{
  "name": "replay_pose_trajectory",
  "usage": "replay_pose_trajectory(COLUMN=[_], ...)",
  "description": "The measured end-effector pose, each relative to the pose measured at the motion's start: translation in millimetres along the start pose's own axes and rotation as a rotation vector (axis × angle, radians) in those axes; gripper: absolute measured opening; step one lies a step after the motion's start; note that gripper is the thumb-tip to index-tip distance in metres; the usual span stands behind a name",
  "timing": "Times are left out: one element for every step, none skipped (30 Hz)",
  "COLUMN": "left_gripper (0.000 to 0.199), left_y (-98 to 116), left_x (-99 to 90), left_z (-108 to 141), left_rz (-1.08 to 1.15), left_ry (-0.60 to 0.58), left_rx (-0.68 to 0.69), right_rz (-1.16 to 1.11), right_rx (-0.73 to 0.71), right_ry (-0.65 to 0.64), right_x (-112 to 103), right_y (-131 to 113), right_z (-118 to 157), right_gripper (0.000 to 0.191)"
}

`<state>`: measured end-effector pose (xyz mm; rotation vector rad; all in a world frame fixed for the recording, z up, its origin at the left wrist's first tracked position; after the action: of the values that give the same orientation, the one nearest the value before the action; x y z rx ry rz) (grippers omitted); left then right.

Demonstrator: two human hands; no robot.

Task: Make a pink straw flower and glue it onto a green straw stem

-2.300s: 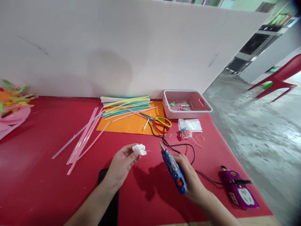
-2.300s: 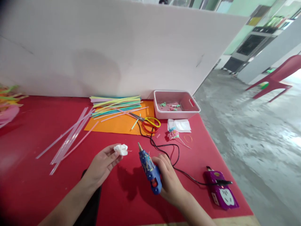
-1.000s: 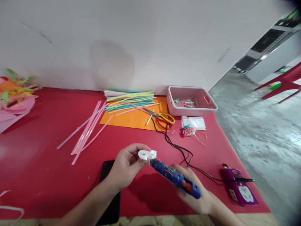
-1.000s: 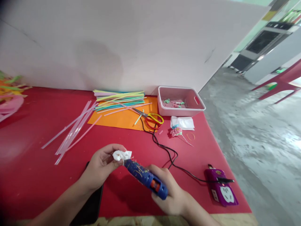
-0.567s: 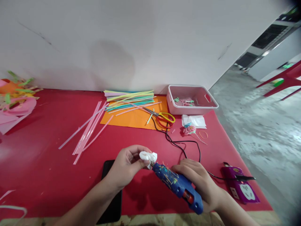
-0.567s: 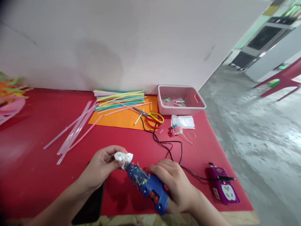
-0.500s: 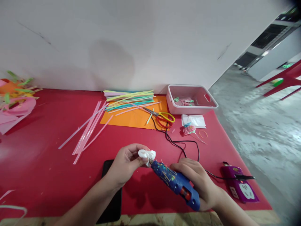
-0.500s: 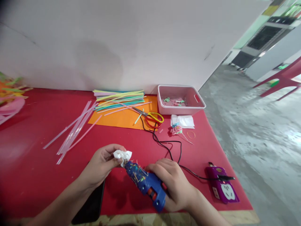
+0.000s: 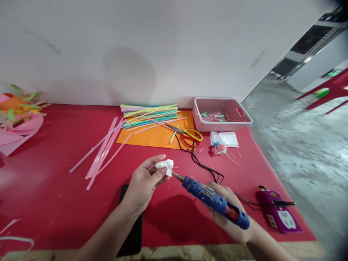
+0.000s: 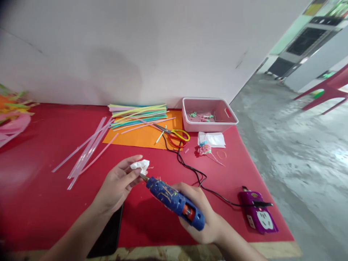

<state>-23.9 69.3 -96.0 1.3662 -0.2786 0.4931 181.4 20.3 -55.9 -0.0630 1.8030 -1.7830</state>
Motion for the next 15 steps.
replay_pose_trajectory(left_gripper=[0.039,0.038,0.037,0.036,0.035,0.034,0.034,0.033,0.032,0.031,0.031,0.032,0.033,0.034,0.035], left_y=[0,0,0,0,0,-1,-2,-3,-4,-5,-6,-7,-9,-10,-11], left_x=[4.0,7.1,9.2,10.5,11.0,11.2,11.1,10.8,10.7,10.9,11.7,13.2,15.1,17.1,18.9], left_z=[3,5,6,7,7,7,7,7,8,9,10,11,12,14,15], left_rz=[0.014,0.024,0.028,0.03,0.033,0.037,0.041,0.045,0.048,0.05,0.052,0.056,0.061,0.064,0.064], left_ry=[-0.002,-0.001,0.0,0.003,0.006,0.009,0.013,0.02,0.031,0.04,0.048,0.051,0.051,0.05,0.049], left_rx=[-0.021,-0.035,-0.041,-0.044,-0.045,-0.043,-0.038,-0.028,-0.017,-0.013,-0.017,-0.029,-0.046,-0.065,-0.078], right_rz=[-0.011,-0.017,-0.026,-0.041,-0.066,-0.099,-0.138,-0.178,-0.215,-0.241,-0.257,-0.26,-0.254,-0.242,-0.226], right_rx=[0.015,0.033,0.047,0.065,0.085,0.11,0.139,0.169,0.197,0.218,0.232,0.242,0.247,0.246,0.24], right_ry=[0.005,0.01,0.014,0.01,0.003,-0.004,-0.013,-0.021,-0.027,-0.032,-0.032,-0.03,-0.024,-0.014,0.003], right_x=[1,2,2,3,4,4,5,5,6,7,8,9,10,11,13], right_y=[1,2,4,7,10,15,19,24,29,32,34,36,36,35,34], right_z=[-2,-4,-5,-5,-6,-5,-5,-4,-3,-3,-2,-2,-1,-1,-1], right_gripper=[0.02,0.018,0.016,0.015,0.013,0.012,0.012,0.013,0.015,0.016,0.017,0.016,0.015,0.015,0.014])
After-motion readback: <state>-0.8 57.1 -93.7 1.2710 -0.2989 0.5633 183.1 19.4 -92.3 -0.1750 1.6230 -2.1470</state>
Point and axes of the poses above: each hand's wrist, its own z-axis away from the middle knuckle, its own x-axis out of the palm, y = z × x, the point moved 6 cm from there along -z, towards the middle knuckle, and after that the axes turned 15 degrees about x, right-handed, at the moved point
